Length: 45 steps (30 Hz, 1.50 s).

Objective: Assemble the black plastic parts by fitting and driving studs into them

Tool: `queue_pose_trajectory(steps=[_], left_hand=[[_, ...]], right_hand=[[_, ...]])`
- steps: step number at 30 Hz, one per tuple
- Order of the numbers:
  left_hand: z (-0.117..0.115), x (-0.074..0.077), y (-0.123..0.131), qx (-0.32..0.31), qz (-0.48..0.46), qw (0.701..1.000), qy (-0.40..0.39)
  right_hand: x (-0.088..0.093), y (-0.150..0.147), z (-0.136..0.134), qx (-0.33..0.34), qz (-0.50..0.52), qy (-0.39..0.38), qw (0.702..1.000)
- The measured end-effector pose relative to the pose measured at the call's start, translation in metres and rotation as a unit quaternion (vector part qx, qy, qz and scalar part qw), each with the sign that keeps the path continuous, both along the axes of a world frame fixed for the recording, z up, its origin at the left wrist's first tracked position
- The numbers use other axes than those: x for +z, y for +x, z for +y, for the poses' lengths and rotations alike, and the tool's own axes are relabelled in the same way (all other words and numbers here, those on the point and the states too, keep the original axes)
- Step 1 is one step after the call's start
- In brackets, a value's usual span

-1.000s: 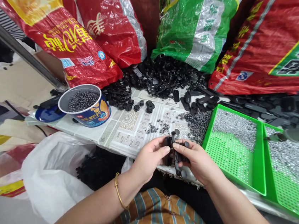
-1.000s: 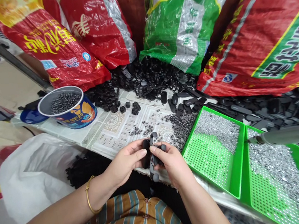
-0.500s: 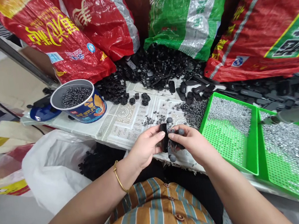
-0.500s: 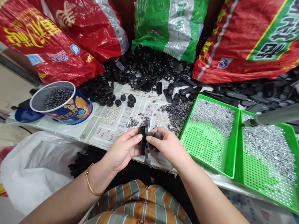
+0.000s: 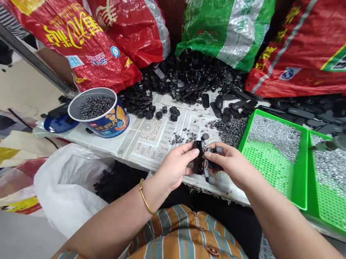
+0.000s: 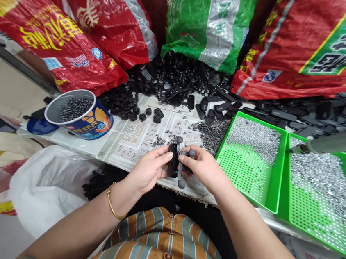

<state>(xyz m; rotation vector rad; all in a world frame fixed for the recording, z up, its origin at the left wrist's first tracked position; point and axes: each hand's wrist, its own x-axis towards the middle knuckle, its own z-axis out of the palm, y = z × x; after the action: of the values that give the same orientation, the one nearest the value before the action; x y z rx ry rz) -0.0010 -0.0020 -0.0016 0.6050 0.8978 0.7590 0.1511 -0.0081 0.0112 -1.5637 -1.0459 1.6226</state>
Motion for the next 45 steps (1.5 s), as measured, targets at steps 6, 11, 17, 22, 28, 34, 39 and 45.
queue_pose_trajectory(steps=[6, 11, 17, 22, 28, 34, 39, 45], left_hand=[[0.001, -0.002, 0.003, 0.010, -0.005, 1.000, 0.001], [0.002, 0.001, 0.005, 0.017, 0.000, 1.000, 0.004], [0.004, 0.002, 0.006, 0.004, -0.002, 1.000, 0.015], [0.006, 0.003, 0.007, 0.010, 0.001, 1.000, 0.011], [0.006, 0.002, 0.008, 0.011, -0.005, 1.000, 0.011], [0.006, 0.001, 0.009, 0.016, -0.011, 1.000, 0.011], [0.005, -0.001, 0.010, 0.023, -0.016, 1.000, 0.011], [0.003, -0.001, 0.012, 0.038, -0.024, 0.999, 0.024]], right_hand=[[-0.003, 0.001, 0.002, 0.011, -0.035, 0.023, 0.999], [-0.004, 0.003, 0.001, 0.028, -0.126, 0.061, 0.990], [-0.003, 0.004, 0.002, 0.017, -0.118, 0.063, 0.991], [-0.003, 0.005, 0.005, 0.017, -0.082, 0.052, 0.995], [0.001, 0.007, 0.008, 0.030, -0.078, 0.041, 0.996], [-0.005, 0.009, 0.006, 0.034, -0.094, 0.057, 0.993], [-0.011, 0.011, 0.006, 0.041, -0.126, 0.064, 0.989], [-0.010, 0.009, 0.004, 0.043, -0.167, 0.086, 0.981]])
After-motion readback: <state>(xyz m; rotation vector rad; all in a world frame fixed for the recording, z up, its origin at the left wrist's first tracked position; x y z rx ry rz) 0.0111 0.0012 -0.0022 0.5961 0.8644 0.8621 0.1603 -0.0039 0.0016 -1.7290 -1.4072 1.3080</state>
